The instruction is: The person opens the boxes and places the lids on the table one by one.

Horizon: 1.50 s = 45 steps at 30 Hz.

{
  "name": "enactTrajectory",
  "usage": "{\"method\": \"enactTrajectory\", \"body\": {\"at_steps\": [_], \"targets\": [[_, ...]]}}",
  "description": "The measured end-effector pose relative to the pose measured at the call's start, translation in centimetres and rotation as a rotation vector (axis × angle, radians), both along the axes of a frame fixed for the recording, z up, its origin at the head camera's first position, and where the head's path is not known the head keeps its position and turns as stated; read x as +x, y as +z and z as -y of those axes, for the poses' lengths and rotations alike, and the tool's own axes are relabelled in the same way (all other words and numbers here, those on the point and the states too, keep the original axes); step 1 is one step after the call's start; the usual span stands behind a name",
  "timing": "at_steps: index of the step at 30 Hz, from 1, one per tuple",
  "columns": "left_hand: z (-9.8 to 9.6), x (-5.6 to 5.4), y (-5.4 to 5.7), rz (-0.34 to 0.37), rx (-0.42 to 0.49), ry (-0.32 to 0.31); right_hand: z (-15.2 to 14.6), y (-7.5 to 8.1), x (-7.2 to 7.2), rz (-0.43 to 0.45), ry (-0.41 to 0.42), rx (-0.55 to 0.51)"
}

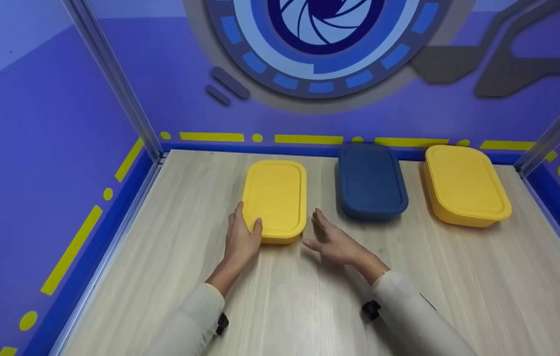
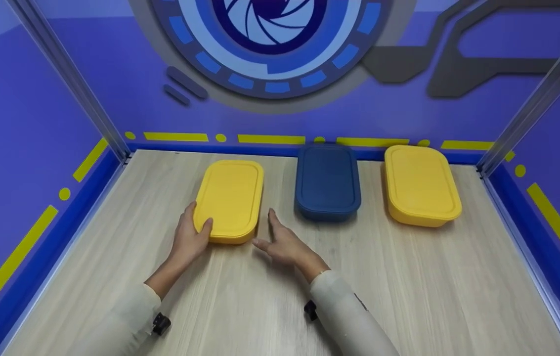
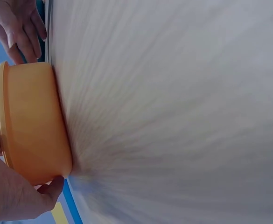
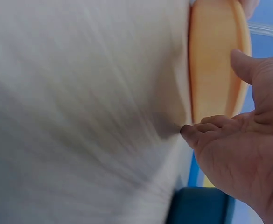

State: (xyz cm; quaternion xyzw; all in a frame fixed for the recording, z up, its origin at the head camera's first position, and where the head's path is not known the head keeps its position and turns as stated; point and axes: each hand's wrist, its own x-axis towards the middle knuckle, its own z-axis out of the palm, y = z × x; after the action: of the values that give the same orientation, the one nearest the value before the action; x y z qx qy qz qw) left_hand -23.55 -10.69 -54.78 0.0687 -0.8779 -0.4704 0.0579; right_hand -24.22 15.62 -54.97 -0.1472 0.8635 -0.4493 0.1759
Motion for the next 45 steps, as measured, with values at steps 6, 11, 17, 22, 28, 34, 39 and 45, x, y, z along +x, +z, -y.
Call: {"method": "enactTrajectory", "body": {"at_steps": [6, 11, 17, 22, 28, 34, 39, 45], "targets": [[0.1, 0.0, -0.1, 0.001, 0.018, 0.000, 1.2, -0.3, -0.6, 0.048, 0.016, 0.018], [0.2, 0.0, -0.1, 0.018, 0.018, -0.004, 1.7, -0.5, -1.3, 0.051, -0.006, 0.011], [0.0, 0.0, -0.3, 0.006, 0.014, -0.010, 2.5, -1.5, -2.2, 0.010, -0.018, -0.112], [-0.2, 0.0, -0.5, 0.011, 0.029, -0.023, 3.0, -2.2, -2.5, -0.007, 0.015, -0.319], [-0.4, 0.0, -0.5, 0.043, 0.042, -0.026, 2.8, -2.4, -2.7, -0.014, 0.006, -0.339], [-0.2, 0.1, -0.5, 0.044, 0.036, -0.013, 2.7, -2.3, -2.8, -0.003, 0.032, -0.297], [0.0, 0.0, -0.5, 0.045, -0.044, -0.029, 2.7, -2.2, -3.1, 0.057, 0.070, -0.366], [0.4, -0.4, -0.4, 0.055, -0.119, -0.070, 2.7, -2.1, -3.3, 0.078, 0.089, -0.380]]}}
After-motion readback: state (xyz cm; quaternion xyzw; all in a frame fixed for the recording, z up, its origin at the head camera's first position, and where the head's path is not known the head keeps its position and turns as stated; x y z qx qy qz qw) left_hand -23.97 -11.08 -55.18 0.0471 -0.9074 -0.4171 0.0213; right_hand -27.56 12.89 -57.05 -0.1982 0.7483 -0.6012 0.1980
